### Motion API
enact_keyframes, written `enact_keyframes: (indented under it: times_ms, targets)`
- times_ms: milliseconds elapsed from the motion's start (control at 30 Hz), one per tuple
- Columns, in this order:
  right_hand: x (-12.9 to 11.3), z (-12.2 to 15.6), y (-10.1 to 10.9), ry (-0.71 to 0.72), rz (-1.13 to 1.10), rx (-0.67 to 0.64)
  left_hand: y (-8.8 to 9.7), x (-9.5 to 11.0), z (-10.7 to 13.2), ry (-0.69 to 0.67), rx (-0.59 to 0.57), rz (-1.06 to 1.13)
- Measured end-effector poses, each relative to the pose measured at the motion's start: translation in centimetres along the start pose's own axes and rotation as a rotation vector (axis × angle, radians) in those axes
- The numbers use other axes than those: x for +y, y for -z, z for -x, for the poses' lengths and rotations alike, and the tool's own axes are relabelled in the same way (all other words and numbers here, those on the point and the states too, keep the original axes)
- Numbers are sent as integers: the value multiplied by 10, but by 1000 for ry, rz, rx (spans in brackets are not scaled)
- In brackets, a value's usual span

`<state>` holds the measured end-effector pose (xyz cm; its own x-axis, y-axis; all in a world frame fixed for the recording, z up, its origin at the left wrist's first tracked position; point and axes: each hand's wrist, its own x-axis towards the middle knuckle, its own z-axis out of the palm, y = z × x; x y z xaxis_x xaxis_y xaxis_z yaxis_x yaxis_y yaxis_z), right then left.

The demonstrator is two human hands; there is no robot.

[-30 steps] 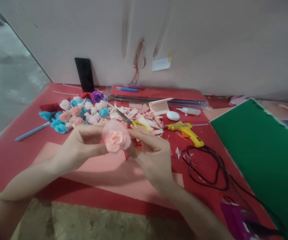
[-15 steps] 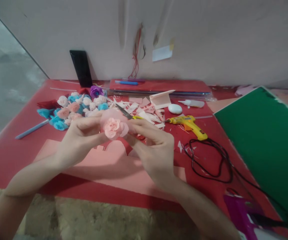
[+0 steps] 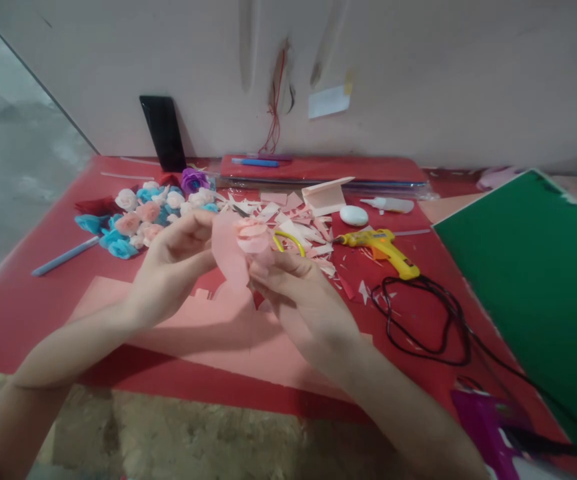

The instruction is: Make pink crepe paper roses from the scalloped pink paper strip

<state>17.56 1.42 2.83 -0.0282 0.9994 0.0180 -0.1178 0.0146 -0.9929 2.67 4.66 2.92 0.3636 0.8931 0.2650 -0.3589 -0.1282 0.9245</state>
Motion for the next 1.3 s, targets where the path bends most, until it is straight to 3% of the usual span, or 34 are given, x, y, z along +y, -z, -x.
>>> enact_keyframes:
  times_ms: [267, 467, 867, 1067, 1300]
  targets:
    - [-4, 6, -5, -351, -384, -24, -6, 1, 3, 36, -62, 87]
    - [-1, 5, -5, -360, -336, -46, -5, 1, 4, 22, -30, 65]
    - [2, 13, -3, -104, -185, -91, -4, -2, 6, -51, 43, -105]
    - [2, 14, -4, 38, 53, 1, -4, -10, 8, -239, 79, -131]
    - [4, 18, -13, 109, 1, 74, -6, -15, 9, -380, 111, -126]
